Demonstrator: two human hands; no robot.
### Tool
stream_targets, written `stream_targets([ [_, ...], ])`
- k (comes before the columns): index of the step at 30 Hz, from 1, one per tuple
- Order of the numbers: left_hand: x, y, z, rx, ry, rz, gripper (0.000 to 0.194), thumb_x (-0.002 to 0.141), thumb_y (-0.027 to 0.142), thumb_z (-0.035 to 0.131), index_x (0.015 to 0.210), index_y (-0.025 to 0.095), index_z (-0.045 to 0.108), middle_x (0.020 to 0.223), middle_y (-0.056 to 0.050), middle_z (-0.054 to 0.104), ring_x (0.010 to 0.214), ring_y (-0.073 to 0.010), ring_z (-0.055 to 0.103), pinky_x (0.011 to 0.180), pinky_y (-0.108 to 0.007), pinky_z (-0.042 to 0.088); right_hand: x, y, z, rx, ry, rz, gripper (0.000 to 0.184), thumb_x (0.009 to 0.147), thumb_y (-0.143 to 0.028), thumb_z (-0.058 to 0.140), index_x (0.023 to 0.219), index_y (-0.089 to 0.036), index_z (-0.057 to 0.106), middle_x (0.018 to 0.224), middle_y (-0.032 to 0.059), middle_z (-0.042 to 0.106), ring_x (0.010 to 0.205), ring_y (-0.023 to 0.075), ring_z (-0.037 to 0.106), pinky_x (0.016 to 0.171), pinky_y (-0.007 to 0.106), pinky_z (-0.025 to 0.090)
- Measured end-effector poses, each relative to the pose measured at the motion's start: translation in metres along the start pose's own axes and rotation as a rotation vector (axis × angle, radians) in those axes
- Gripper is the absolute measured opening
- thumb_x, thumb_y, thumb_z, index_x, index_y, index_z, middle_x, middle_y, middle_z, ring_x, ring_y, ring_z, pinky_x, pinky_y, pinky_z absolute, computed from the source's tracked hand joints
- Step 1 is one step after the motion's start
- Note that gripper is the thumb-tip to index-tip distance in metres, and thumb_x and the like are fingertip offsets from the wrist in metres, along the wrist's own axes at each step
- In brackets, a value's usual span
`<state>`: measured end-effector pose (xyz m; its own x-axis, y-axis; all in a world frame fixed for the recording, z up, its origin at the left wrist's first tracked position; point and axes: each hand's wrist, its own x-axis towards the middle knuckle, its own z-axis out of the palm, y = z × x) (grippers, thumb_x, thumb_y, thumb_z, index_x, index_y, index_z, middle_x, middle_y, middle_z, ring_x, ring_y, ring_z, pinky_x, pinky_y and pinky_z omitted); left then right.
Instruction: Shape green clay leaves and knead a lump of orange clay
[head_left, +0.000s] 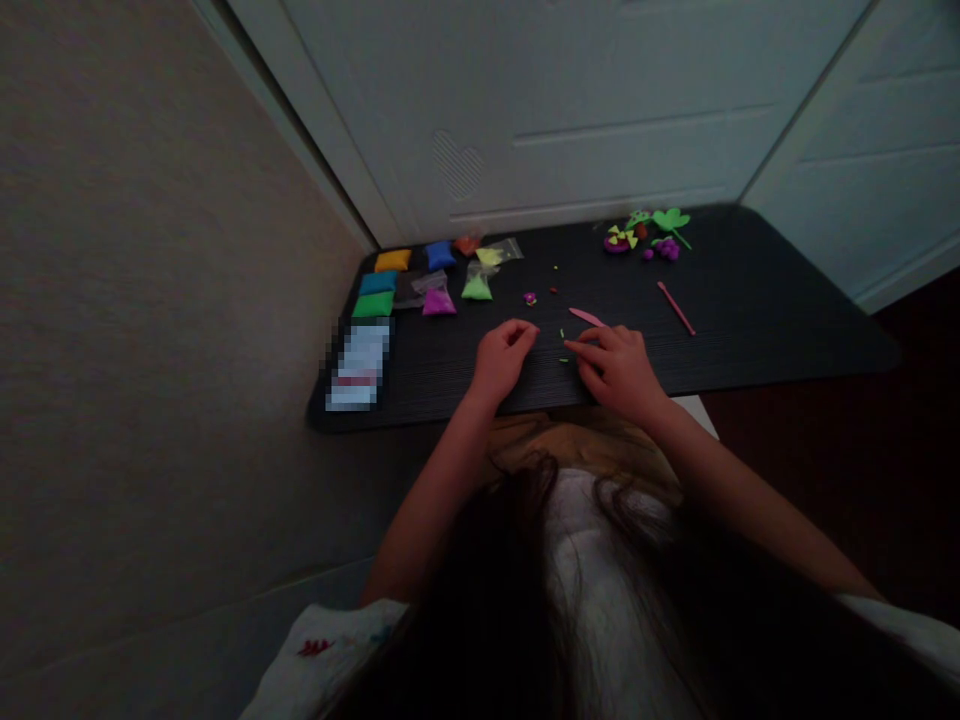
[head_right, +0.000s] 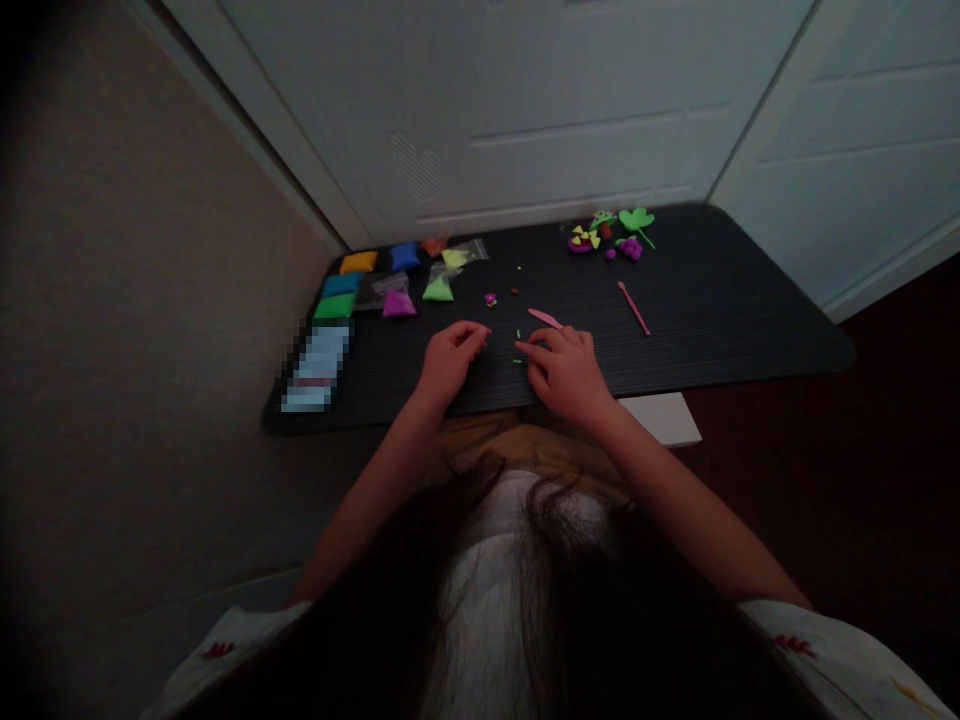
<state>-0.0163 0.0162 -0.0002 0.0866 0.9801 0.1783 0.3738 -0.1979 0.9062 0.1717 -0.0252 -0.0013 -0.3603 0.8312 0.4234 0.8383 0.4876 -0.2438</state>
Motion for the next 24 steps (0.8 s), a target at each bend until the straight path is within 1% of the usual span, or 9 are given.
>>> stream_targets([
  [4, 0.0, 0.001, 0.0, -0.003, 0.005, -0.004, 0.022, 0.078, 0.034, 0.05, 0.078, 0.017, 0.063, 0.075, -0.001, 0.063, 0.068, -0.0114, 0.054, 0.064, -0.023, 0.041, -0.002, 0.004, -0.005, -0.047, -0.068, -0.115, 0.035, 0.086, -0.035, 0.041, 0.116, -0.025, 0.056, 0.128, 0.0079, 0.048, 0.116, 0.0259, 0.038, 0.091, 0.044, 0.024],
  [6, 0.0, 0.0, 0.0, 0.005, 0.004, -0.001, 0.022, 0.078, 0.035, 0.05, 0.079, 0.017, 0.063, 0.075, -0.001, 0.063, 0.068, -0.0117, 0.055, 0.065, -0.023, 0.041, -0.001, 0.009, -0.006, -0.04, -0.086, -0.123, 0.034, 0.086, -0.037, 0.043, 0.114, -0.026, 0.058, 0.13, 0.0072, 0.046, 0.119, 0.0254, 0.036, 0.093, 0.044, 0.023],
  [11, 0.0, -0.003, 0.0, 0.009, -0.005, 0.024, 0.024, 0.079, 0.036, 0.048, 0.081, 0.017, 0.063, 0.077, -0.001, 0.063, 0.068, -0.0117, 0.054, 0.063, -0.023, 0.041, 0.004, 0.011, -0.002, -0.002, -0.023, -0.024, 0.021, 0.081, -0.037, 0.051, 0.092, -0.027, 0.066, 0.121, 0.0033, 0.053, 0.115, 0.0237, 0.04, 0.093, 0.043, 0.024],
  [15, 0.0, -0.003, 0.0, 0.018, -0.005, 0.021, 0.025, 0.079, 0.037, 0.048, 0.082, 0.017, 0.063, 0.077, -0.002, 0.063, 0.069, -0.012, 0.054, 0.063, -0.023, 0.041, 0.01, 0.003, 0.002, 0.007, -0.015, -0.021, 0.016, 0.079, -0.036, 0.054, 0.083, -0.025, 0.066, 0.116, 0.0033, 0.057, 0.112, 0.0236, 0.042, 0.092, 0.045, 0.023],
  [20, -0.001, 0.0, 0.0, 0.004, -0.004, 0.02, 0.024, 0.079, 0.036, 0.048, 0.08, 0.017, 0.062, 0.078, -0.001, 0.063, 0.069, -0.0118, 0.055, 0.064, -0.023, 0.041, 0.014, 0.001, 0.006, 0.023, -0.002, 0.02, 0.011, 0.077, -0.032, 0.056, 0.078, -0.025, 0.064, 0.11, 0.0023, 0.059, 0.109, 0.0231, 0.045, 0.09, 0.044, 0.024],
  [24, -0.001, 0.0, 0.001, 0.011, 0.004, 0.017, 0.024, 0.079, 0.037, 0.048, 0.079, 0.017, 0.062, 0.077, -0.001, 0.063, 0.07, -0.0122, 0.055, 0.064, -0.023, 0.042, 0.008, 0.003, 0.005, 0.008, 0.029, 0.043, 0.012, 0.077, -0.033, 0.056, 0.078, -0.024, 0.064, 0.108, 0.0024, 0.06, 0.107, 0.0232, 0.047, 0.09, 0.044, 0.024],
])
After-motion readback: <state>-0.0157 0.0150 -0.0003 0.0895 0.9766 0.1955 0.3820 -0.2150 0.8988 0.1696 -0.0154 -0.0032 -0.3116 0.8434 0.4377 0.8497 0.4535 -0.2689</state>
